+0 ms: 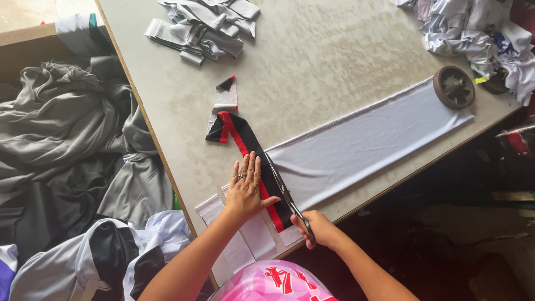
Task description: Cutting strips of fabric using large scissors on a work table in a production environment.
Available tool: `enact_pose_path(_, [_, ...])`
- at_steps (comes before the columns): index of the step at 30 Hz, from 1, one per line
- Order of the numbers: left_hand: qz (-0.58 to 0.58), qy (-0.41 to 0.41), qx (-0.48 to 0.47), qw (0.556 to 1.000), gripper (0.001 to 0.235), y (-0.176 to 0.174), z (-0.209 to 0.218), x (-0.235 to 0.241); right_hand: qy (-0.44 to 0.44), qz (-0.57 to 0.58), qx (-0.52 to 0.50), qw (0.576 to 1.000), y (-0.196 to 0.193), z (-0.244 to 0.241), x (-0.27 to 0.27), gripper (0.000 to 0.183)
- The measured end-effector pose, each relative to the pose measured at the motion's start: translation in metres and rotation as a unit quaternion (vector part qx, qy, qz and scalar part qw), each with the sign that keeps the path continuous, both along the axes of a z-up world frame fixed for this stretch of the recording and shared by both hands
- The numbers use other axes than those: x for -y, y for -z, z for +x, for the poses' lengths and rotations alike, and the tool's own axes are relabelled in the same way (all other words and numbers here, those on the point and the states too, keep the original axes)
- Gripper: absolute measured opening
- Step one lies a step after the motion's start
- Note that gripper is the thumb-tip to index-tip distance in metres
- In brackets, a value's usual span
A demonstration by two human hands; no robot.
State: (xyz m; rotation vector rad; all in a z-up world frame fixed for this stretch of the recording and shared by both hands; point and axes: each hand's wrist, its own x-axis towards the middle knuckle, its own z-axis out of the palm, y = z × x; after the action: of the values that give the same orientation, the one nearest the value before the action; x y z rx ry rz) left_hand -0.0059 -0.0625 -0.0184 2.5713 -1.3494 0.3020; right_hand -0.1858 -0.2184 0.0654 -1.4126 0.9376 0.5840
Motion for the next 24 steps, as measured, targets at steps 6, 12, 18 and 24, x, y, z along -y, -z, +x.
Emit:
enact_pose_path(6, [0.082, 0.011, -0.145, 0.986, 0.137, -0.014, 0.002, 0.001, -0.036, -0.068, 0.045, 0.996, 0.048, 0.004, 0.012, 0.067])
enact_pose_path(12, [0.086, 0.019, -0.161, 0.983, 0.133, -0.017, 0.002, 0.002, -0.031, -0.119, 0.038, 0.992, 0.024, 0.011, 0.001, 0.062])
enact_pose_path(18, [0.097, 0.016, -0.152, 0.983, 0.133, -0.02, 0.002, 0.001, -0.022, -0.052, 0.036, 0.998, 0.001, 0.013, 0.003, 0.069])
enact_pose_path(24, [0.076, 0.01, -0.151, 0.986, 0.134, -0.021, 0.001, -0.001, -0.033, -0.015, 0.037, 0.999, 0.012, 0.009, 0.012, 0.075])
